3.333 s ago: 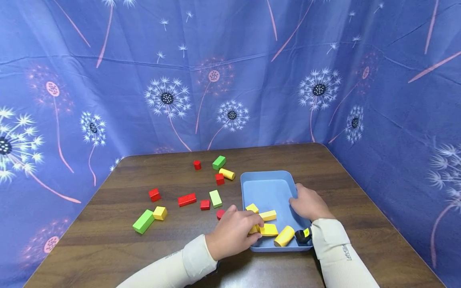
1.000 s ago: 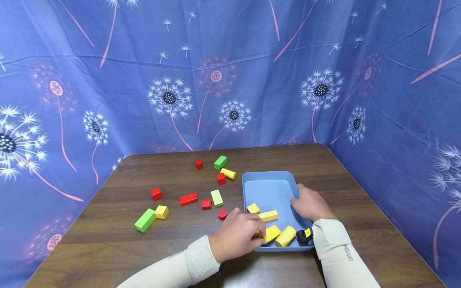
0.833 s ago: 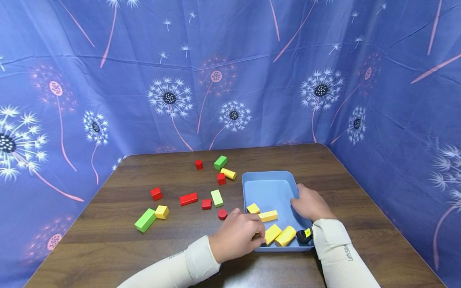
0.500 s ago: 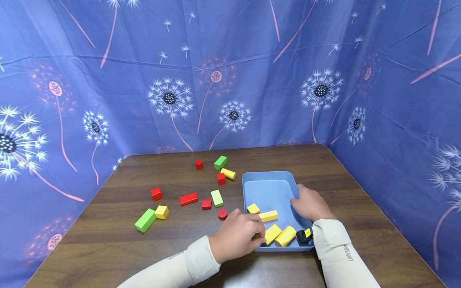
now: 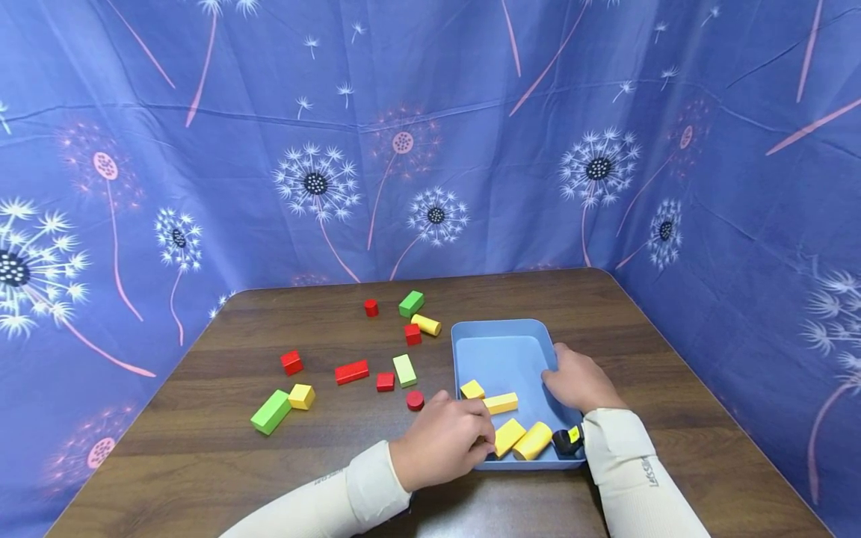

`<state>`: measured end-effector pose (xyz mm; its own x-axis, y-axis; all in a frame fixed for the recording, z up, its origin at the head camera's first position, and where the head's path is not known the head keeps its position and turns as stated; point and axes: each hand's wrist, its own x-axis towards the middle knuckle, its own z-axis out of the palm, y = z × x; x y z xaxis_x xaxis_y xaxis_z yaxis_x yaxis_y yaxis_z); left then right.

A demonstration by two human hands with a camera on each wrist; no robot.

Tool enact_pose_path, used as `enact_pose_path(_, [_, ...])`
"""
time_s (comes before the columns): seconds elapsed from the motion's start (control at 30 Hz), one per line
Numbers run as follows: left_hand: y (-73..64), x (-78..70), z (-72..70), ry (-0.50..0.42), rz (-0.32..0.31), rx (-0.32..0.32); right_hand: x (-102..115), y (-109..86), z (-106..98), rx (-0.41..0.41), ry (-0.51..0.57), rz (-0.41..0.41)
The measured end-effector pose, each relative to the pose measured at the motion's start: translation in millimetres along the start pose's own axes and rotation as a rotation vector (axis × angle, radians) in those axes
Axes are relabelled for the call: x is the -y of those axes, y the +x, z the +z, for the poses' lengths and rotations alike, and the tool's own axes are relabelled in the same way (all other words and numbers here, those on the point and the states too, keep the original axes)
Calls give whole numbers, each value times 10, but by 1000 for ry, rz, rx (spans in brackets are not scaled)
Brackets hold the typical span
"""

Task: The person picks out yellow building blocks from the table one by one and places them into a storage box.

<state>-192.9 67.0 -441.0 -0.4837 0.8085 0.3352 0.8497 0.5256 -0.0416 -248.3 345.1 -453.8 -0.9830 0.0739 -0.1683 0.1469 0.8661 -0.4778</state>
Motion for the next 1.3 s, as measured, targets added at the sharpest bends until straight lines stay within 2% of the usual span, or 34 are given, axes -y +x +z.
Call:
enact_pose_path(0.3, [12, 50, -22, -17, 8, -48, 5, -2, 3, 1, -7, 1])
enact_pose_path(0.5, [22, 140, -56, -71, -58, -27, 8, 1, 1, -3, -4, 1])
enact_pose_path(0.9, [43, 421, 3, -68, -175, -7, -4, 26, 23, -11, -19, 14])
enact_pose_path(1.0, [68, 485, 13, -96, -213, 23, -4, 27, 19, -10, -17, 18])
enact_pose_path(1.3, [123, 665, 75, -158, -363, 195, -18, 6, 22, -19, -21, 8])
